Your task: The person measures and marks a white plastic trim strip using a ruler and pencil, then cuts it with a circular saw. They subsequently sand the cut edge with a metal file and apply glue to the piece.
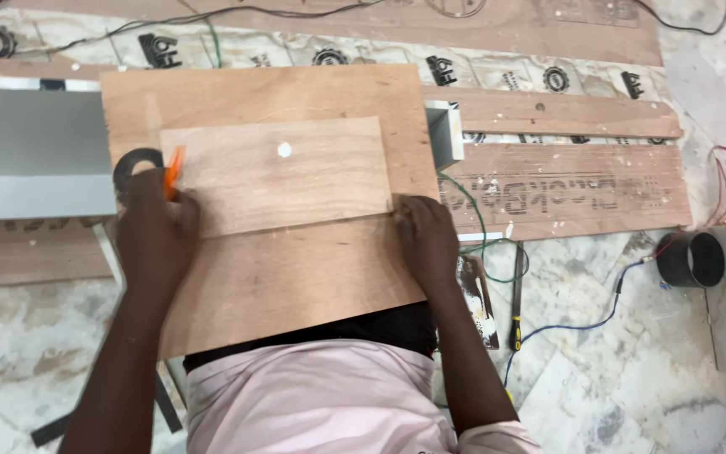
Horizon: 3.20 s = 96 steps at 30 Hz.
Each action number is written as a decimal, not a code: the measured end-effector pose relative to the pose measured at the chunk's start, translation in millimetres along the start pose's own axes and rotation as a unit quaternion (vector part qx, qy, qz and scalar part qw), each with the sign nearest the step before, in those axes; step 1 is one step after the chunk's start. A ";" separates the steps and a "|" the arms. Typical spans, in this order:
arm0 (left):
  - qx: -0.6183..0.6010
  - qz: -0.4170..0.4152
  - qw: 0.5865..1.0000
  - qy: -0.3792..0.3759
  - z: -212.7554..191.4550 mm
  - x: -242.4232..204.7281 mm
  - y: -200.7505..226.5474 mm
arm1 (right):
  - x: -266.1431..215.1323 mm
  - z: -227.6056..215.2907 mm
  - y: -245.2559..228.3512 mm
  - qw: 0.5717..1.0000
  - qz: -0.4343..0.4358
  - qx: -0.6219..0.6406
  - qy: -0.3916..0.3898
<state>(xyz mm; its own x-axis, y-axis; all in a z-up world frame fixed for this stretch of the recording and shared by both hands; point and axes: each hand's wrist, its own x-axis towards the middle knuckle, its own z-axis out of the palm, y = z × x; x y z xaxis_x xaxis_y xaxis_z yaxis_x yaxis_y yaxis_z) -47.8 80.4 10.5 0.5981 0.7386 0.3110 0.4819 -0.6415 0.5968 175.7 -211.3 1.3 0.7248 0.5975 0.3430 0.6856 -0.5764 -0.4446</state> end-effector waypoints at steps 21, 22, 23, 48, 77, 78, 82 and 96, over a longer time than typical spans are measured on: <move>-0.261 -0.168 0.951 0.010 19.2 -21.8 -134.1 | 5.1 -4.8 72.9 0.963 0.212 0.166 -0.028; -0.211 -0.125 0.969 0.022 28.1 -19.7 -138.6 | 3.3 -4.4 67.5 0.963 0.206 0.169 -0.029; -0.158 -0.084 0.983 0.031 27.7 -19.1 -142.8 | -0.8 -6.5 63.8 0.960 0.228 0.160 -0.037; -0.551 -0.295 0.765 0.154 -111.7 -193.3 -175.5 | 54.0 27.2 -115.9 0.977 -0.058 0.153 -0.139; -0.666 -0.258 0.533 0.454 -19.2 -366.5 -297.8 | 100.8 146.0 -194.8 0.922 -0.099 0.184 -0.324; -0.660 -0.264 0.537 0.453 -17.5 -363.0 -304.4 | 98.2 141.1 -192.4 0.922 -0.073 0.193 -0.327; -0.670 -0.266 0.538 0.436 -10.0 -350.0 -319.0 | 87.0 137.6 -185.1 0.927 -0.065 0.192 -0.316; -0.659 -0.294 0.513 0.464 72.7 -255.8 -393.6 | 83.6 153.3 -186.5 0.917 -0.033 0.217 -0.332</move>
<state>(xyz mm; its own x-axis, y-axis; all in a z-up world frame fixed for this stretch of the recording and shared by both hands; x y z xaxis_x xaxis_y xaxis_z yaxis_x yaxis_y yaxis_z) -343.9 128.9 -357.8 -0.2596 0.8976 -0.3564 -0.8140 -0.0048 0.5809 98.0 31.7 -13.9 0.3828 0.9138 -0.1359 0.5302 -0.3377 -0.7777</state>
